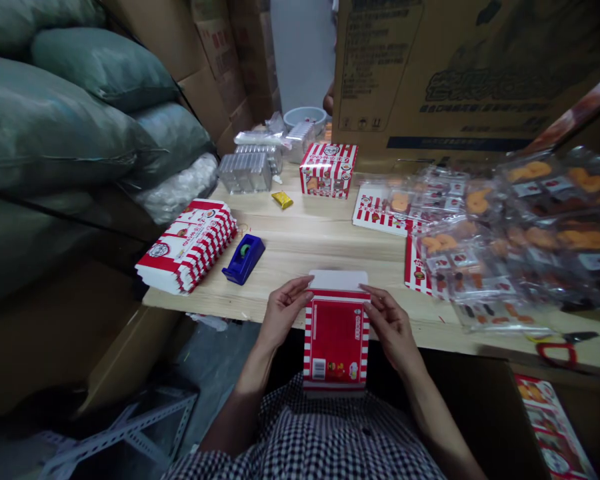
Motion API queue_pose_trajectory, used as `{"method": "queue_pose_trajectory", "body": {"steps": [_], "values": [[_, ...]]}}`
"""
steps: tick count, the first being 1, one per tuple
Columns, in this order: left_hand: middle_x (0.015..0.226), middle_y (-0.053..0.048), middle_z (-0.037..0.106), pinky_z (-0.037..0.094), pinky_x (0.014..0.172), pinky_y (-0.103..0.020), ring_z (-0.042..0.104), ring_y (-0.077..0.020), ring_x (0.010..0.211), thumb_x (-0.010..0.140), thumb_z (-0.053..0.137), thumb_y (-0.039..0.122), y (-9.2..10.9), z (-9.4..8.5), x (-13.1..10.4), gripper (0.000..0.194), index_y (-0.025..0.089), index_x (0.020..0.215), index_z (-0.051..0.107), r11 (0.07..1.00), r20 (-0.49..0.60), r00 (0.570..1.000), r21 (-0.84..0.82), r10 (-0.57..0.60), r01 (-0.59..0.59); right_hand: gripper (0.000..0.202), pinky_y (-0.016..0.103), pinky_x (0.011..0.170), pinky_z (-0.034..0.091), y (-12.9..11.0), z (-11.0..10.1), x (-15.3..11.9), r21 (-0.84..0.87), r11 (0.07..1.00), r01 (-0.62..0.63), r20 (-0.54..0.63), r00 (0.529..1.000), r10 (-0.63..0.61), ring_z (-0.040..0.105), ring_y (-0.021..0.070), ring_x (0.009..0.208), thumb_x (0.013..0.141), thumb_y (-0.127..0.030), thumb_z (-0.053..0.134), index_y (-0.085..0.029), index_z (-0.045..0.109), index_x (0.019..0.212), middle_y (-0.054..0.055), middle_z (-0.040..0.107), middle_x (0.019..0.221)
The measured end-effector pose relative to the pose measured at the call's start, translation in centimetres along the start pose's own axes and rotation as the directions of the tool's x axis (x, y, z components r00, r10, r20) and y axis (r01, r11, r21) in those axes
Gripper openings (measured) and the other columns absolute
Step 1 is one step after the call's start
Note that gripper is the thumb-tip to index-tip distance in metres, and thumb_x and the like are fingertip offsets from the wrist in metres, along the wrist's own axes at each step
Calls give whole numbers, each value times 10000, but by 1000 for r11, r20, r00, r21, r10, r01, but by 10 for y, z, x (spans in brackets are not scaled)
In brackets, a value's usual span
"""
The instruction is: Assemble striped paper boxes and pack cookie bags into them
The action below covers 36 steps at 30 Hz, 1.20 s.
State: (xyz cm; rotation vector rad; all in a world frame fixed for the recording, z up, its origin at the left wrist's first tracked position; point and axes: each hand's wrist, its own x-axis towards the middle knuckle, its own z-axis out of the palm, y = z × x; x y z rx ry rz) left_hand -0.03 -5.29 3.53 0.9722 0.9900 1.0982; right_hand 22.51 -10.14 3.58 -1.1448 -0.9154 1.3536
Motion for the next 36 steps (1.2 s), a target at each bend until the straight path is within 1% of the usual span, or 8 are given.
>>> {"method": "queue_pose_trajectory", "body": {"steps": [3, 7, 10, 15, 18, 22, 30, 36], "values": [[1094, -91, 753, 510, 886, -304, 682, -205, 979, 803, 767, 336, -11, -3, 0, 334, 177, 1097, 756, 997, 32, 997, 27, -75, 75, 324, 331, 810, 531, 9, -8, -2, -140, 990, -24, 26, 999, 27, 673, 227, 908, 883, -451, 683, -267, 716, 1148, 33, 743, 968], [965, -72, 770, 517, 801, -283, 684, -175, 851, 763, 800, 348, -20, -7, 9, 332, 167, 1040, 771, 992, 17, 992, -25, -122, 122, 423, 307, 647, 495, 16, -6, 2, -245, 969, -12, -19, 1000, 8, 601, 186, 652, 876, -474, 683, -253, 690, 1236, -16, 658, 657], [954, -68, 774, 518, 790, -277, 683, -167, 829, 740, 817, 341, -15, -8, 23, 346, 170, 1039, 775, 995, 5, 995, -10, -96, 96, 428, 319, 672, 502, 6, -5, 17, -262, 964, 36, -15, 999, -42, 618, 194, 696, 886, -489, 662, -254, 692, 1243, 2, 705, 732], [963, -79, 778, 522, 807, -284, 691, -182, 862, 748, 810, 341, -8, -12, 30, 311, 164, 1003, 787, 993, 27, 996, 83, -89, 87, 412, 386, 886, 520, -5, -10, 34, -225, 974, 26, 95, 995, -4, 659, 252, 1035, 854, -498, 691, -266, 725, 1192, 55, 737, 1139], [964, -78, 777, 526, 806, -293, 693, -193, 868, 767, 790, 363, -19, -16, 19, 286, 159, 968, 792, 985, 28, 988, 94, -149, 146, 397, 393, 989, 493, 13, -9, 25, -178, 984, 18, -24, 999, -23, 586, 276, 1234, 782, -464, 774, -262, 751, 1123, 61, 682, 1273], [936, -63, 770, 511, 838, -294, 684, -182, 857, 792, 768, 370, -31, -19, 11, 265, 158, 950, 785, 984, 48, 985, 66, -168, 165, 335, 382, 863, 559, 38, -3, 11, 17, 999, -46, -168, 985, 49, 707, 247, 979, 723, -423, 831, -267, 737, 1004, 45, 754, 1071], [827, -46, 732, 460, 758, -263, 639, -163, 782, 815, 737, 394, -23, -19, 23, 260, 136, 826, 761, 975, 157, 979, 202, -129, 96, 274, 335, 739, 551, 30, -19, 29, -106, 991, -85, -58, 995, 79, 693, 202, 762, 677, -446, 852, -216, 751, 786, 40, 763, 839], [806, -31, 727, 473, 759, -262, 648, -143, 751, 717, 830, 317, -47, -18, 27, 247, 143, 867, 739, 991, -6, 994, 69, -113, 113, 251, 363, 757, 540, 47, -17, 39, -89, 993, -73, -113, 992, 62, 688, 206, 734, 668, -434, 852, -213, 749, 729, 43, 763, 803]]}}
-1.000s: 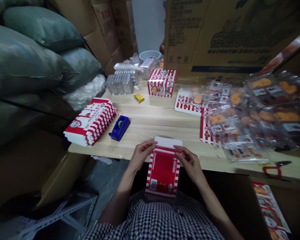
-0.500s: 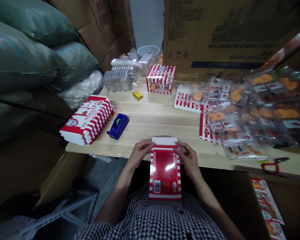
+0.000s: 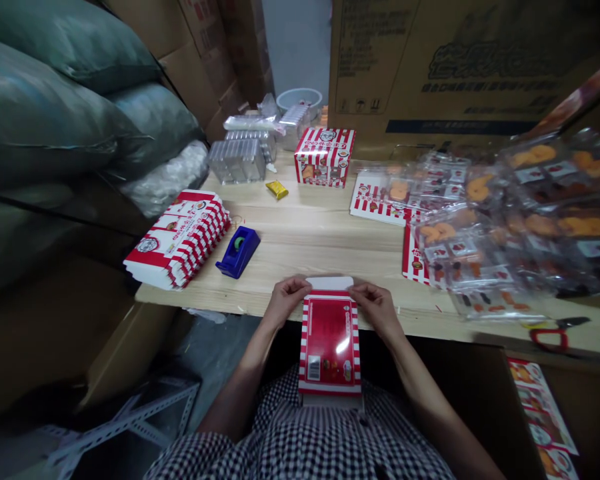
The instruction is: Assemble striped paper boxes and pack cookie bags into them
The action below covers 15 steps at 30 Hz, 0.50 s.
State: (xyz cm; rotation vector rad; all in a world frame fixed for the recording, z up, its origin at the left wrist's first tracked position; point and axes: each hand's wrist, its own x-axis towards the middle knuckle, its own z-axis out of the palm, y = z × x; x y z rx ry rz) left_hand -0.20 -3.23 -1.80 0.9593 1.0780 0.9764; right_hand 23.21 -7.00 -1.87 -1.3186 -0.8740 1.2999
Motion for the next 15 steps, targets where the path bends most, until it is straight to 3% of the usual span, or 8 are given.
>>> {"method": "queue_pose_trajectory", "body": {"steps": [3, 5, 7, 9, 13, 15], "values": [[814, 13, 718, 484, 769, -254, 662, -123, 753, 681, 857, 251, -2, 0, 1, 496, 215, 1145, 685, 990, -19, 999, -135, -47, 44, 258, 376, 783, 543, 1, 4, -2, 22, 1000, 19, -30, 999, -18, 693, 218, 773, 680, -439, 843, -217, 734, 755, 51, 759, 838], [861, 1, 730, 497, 807, -270, 677, -132, 786, 695, 845, 231, 1, 0, 0, 597, 233, 1259, 646, 981, 53, 995, -169, -90, 97, 347, 373, 809, 547, -2, 5, -5, 53, 998, 31, -39, 999, -29, 696, 213, 808, 677, -421, 851, -247, 733, 953, 36, 755, 865], [933, -46, 749, 500, 872, -299, 691, -162, 855, 732, 813, 240, 5, -1, -2, 487, 187, 1203, 698, 974, 137, 983, -173, -124, 147, 613, 353, 821, 547, -5, 3, -7, 101, 994, 32, -28, 999, -29, 688, 184, 802, 683, -372, 858, -308, 633, 1249, 2, 746, 868], [1015, -88, 758, 492, 927, -319, 696, -197, 937, 760, 784, 253, 6, -1, -3, 344, 152, 1088, 755, 970, 175, 974, -168, -144, 174, 756, 326, 812, 546, -5, 1, -8, 130, 991, 13, 13, 1000, -15, 670, 155, 771, 699, -332, 850, -332, 537, 1387, -20, 736, 851], [1142, -99, 744, 482, 968, -325, 679, -234, 1063, 755, 777, 247, 1, 0, -5, 247, 165, 987, 789, 982, 155, 980, -125, -125, 145, 365, 346, 817, 554, 6, -5, -6, 52, 999, -17, 140, 990, 9, 685, 184, 799, 760, -399, 788, -266, 759, 1098, 23, 758, 870], [1147, -110, 742, 478, 985, -340, 672, -251, 1092, 766, 768, 271, -3, -1, -5, 235, 163, 973, 792, 990, 171, 980, -80, -104, 119, 266, 394, 871, 547, 12, -7, -5, 12, 1000, 5, 158, 987, -7, 699, 224, 880, 785, -436, 759, -258, 796, 979, 48, 771, 929]]}}
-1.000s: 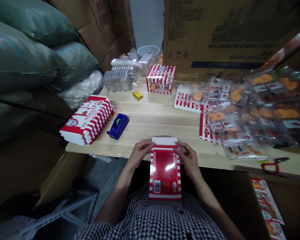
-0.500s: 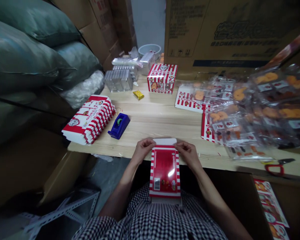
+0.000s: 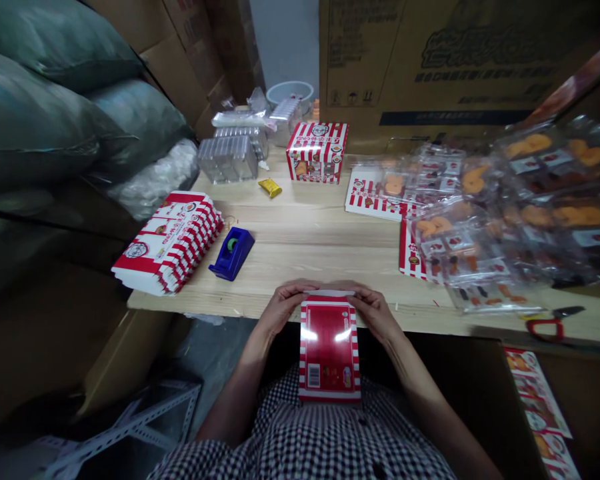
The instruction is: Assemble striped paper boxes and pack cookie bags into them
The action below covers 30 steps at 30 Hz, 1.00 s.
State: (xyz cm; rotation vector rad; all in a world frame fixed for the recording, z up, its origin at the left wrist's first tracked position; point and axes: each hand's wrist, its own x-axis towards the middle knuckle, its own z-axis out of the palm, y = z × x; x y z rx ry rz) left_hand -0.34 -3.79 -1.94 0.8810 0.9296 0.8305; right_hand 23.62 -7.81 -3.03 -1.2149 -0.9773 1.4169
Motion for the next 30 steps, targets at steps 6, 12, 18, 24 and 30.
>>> {"method": "queue_pose_trajectory", "body": {"steps": [6, 12, 18, 24, 30], "values": [[1133, -99, 748, 492, 965, -368, 680, -248, 1060, 793, 758, 366, -3, -7, 0, 391, 185, 1140, 749, 986, 71, 997, 167, 12, -24, 234, 475, 1095, 409, 1, -1, -1, -114, 989, 94, 30, 995, -91, 617, 281, 1169, 818, -449, 735, -291, 806, 974, 56, 748, 1122], [862, -58, 775, 540, 777, -326, 702, -211, 799, 761, 784, 383, -2, -2, 8, 375, 165, 1066, 776, 969, 36, 998, 241, 50, -57, 294, 441, 998, 505, -6, 4, -1, -130, 988, 85, 85, 994, -74, 677, 261, 1097, 860, -431, 695, -293, 764, 1110, 53, 750, 1155], [1126, -97, 752, 491, 988, -373, 678, -254, 1073, 804, 735, 304, 2, 18, 12, 264, 174, 1028, 784, 928, 76, 977, 306, 197, -211, 308, 448, 979, 534, -2, 11, 3, -92, 992, 89, 94, 992, -80, 695, 262, 1086, 828, -424, 730, -293, 765, 1104, 52, 745, 1182], [1047, -101, 768, 531, 915, -373, 707, -243, 979, 803, 721, 266, -6, 18, 17, 230, 155, 996, 777, 948, 45, 989, 282, 137, -145, 285, 459, 992, 532, 1, 9, 2, -123, 985, 123, 89, 990, -113, 687, 274, 1118, 846, -415, 714, -299, 767, 1101, 50, 751, 1168], [1179, -104, 734, 464, 1043, -388, 654, -246, 1148, 842, 697, 273, -1, 15, 12, 248, 179, 1060, 769, 926, 133, 971, 298, 199, -230, 215, 462, 1059, 477, 2, 4, 4, -137, 979, 151, 88, 986, -140, 659, 261, 1167, 867, -396, 698, -309, 784, 1044, 45, 751, 1164]]}}
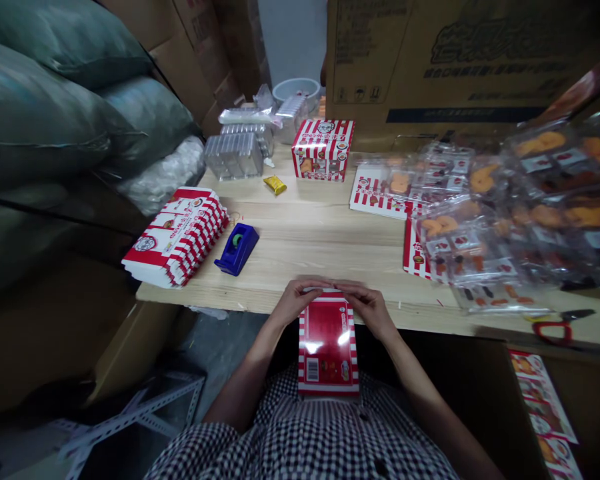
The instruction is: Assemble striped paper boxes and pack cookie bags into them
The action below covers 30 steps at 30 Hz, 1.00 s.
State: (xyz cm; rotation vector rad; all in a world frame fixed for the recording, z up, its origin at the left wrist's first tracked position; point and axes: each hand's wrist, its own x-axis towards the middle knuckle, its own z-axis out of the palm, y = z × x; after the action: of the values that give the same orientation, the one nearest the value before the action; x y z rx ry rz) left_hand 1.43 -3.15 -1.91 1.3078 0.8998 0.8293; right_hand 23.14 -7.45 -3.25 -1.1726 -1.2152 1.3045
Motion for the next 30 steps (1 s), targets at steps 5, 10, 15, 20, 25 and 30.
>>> {"method": "queue_pose_trajectory", "body": {"steps": [5, 10, 15, 20, 25, 30], "values": [[1236, -122, 710, 472, 1035, -408, 647, -262, 1169, 864, 685, 346, -4, -14, -18, 322, 171, 1128, 747, 992, -14, 992, -21, -127, 127, 208, 471, 1041, 484, -2, -8, -6, -11, 1000, -14, 53, 999, 14, 671, 263, 1137, 872, -418, 693, -299, 792, 1012, 53, 762, 1131], [1270, -107, 695, 417, 1101, -430, 616, -260, 1232, 902, 647, 367, 2, -23, -25, 323, 190, 1154, 742, 988, 96, 984, 18, -153, 152, 228, 443, 1050, 472, -11, -10, -12, -24, 997, -68, 135, 988, 71, 651, 246, 1174, 890, -424, 680, -304, 776, 1059, 50, 739, 1194], [1253, -118, 702, 425, 1087, -409, 627, -255, 1211, 923, 616, 413, 18, -23, -10, 328, 173, 1089, 766, 988, 140, 978, 16, -152, 151, 211, 415, 928, 536, -18, -8, -4, 23, 991, -129, 71, 989, 127, 716, 233, 972, 813, -460, 753, -262, 793, 873, 56, 786, 1019], [1210, -126, 722, 469, 1016, -373, 669, -234, 1126, 884, 675, 412, 26, -30, 2, 374, 170, 1164, 730, 981, 287, 939, 80, -191, 176, 298, 402, 921, 542, -21, -11, 3, 53, 978, -203, 142, 971, 193, 719, 231, 981, 731, -468, 816, -251, 786, 933, 61, 780, 1061], [1176, -117, 738, 503, 945, -347, 701, -227, 1042, 878, 680, 412, 28, -31, 7, 390, 172, 1182, 724, 983, 328, 927, 79, -180, 163, 321, 374, 798, 571, -25, -15, 9, 37, 973, -227, 176, 960, 217, 730, 215, 801, 721, -497, 812, -241, 798, 913, 52, 795, 883], [1012, -121, 780, 527, 830, -312, 726, -213, 880, 811, 751, 409, 21, -27, 14, 362, 132, 1043, 771, 977, 224, 952, -7, -207, 214, 314, 326, 708, 560, -27, -16, 19, 65, 968, -241, 117, 965, 233, 708, 185, 691, 673, -496, 843, -221, 793, 816, 37, 777, 756]]}}
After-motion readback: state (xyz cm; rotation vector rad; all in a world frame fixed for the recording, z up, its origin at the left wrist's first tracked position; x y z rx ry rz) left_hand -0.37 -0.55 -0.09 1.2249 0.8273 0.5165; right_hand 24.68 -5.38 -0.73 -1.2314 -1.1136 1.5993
